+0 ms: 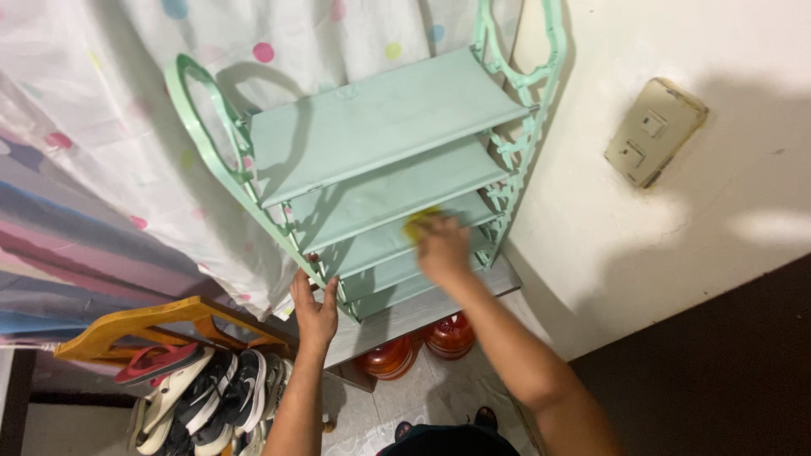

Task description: The person wipes the surfaces and frame of a light green metal shoe rack using a yellow cloth. They clean each shelf and the side supports in sequence, moving from top to bottom and then back up.

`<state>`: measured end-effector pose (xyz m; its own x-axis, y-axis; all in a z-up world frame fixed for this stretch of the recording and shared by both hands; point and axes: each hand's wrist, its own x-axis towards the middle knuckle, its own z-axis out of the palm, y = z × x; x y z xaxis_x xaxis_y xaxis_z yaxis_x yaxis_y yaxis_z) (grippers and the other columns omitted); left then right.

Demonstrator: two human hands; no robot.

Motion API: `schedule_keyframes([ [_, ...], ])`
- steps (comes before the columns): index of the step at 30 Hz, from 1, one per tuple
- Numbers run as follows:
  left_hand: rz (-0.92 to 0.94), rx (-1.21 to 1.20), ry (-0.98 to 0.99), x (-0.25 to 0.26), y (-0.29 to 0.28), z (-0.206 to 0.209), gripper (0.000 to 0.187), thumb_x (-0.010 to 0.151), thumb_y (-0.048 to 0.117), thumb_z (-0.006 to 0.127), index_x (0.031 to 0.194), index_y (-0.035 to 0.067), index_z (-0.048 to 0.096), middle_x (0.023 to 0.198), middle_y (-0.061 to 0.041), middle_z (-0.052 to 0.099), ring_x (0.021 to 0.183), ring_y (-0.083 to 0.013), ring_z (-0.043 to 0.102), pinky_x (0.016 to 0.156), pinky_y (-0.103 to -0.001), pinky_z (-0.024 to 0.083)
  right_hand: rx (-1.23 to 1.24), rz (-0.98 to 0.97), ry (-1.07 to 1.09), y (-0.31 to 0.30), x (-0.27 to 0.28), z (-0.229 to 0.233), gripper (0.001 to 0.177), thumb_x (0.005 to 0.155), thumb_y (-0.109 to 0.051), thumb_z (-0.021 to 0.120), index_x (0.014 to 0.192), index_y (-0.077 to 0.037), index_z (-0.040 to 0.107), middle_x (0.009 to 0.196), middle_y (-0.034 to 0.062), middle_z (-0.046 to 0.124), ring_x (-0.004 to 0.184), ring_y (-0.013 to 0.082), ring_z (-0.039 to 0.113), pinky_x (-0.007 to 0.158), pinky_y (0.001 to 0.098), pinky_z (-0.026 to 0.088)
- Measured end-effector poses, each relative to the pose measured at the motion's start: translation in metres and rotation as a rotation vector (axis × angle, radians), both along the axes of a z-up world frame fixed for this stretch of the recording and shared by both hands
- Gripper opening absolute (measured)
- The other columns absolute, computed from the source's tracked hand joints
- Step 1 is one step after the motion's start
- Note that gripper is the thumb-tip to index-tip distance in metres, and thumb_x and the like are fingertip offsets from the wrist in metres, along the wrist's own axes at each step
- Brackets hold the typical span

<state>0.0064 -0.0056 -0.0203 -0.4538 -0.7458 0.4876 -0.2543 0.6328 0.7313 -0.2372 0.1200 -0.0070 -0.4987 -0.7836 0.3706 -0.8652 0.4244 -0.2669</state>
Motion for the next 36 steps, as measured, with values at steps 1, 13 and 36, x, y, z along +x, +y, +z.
schedule_keyframes([
  [1,0.002,-0.006,0.007,-0.001,-0.001,0.0,0.058,0.097,0.021,0.07,0.147,0.004,0.047,0.141,-0.017,0.058,0.131,-0.0344,0.049,0.109,-0.046,0.041,0.039,0.073,-0.111,-0.007,0.016,0.004,0.042,0.094,-0.017,0.057,0.135,-0.025,0.066,0.145,0.0023,0.057,0.123,0.0276,0.051,0.108,0.0539,0.034],
  [13,-0.001,0.004,0.027,0.002,-0.003,-0.004,0.06,0.095,0.02,0.072,0.148,0.005,0.048,0.141,-0.015,0.059,0.13,-0.0322,0.05,0.107,-0.044,0.044,0.07,0.151,-0.283,-0.005,0.022,0.014,0.036,0.089,-0.026,0.073,0.125,-0.031,0.072,0.139,-0.0016,0.062,0.125,0.0256,0.051,0.112,0.0516,0.03],
  [36,-0.009,0.065,0.052,0.003,-0.003,-0.003,0.06,0.095,0.019,0.071,0.149,0.009,0.047,0.146,-0.012,0.056,0.131,-0.0311,0.051,0.104,-0.041,0.048,0.138,0.343,-0.338,-0.06,0.096,0.019,0.037,0.095,-0.021,0.059,0.131,-0.024,0.067,0.143,0.0031,0.058,0.135,0.0276,0.047,0.114,0.0542,0.03],
])
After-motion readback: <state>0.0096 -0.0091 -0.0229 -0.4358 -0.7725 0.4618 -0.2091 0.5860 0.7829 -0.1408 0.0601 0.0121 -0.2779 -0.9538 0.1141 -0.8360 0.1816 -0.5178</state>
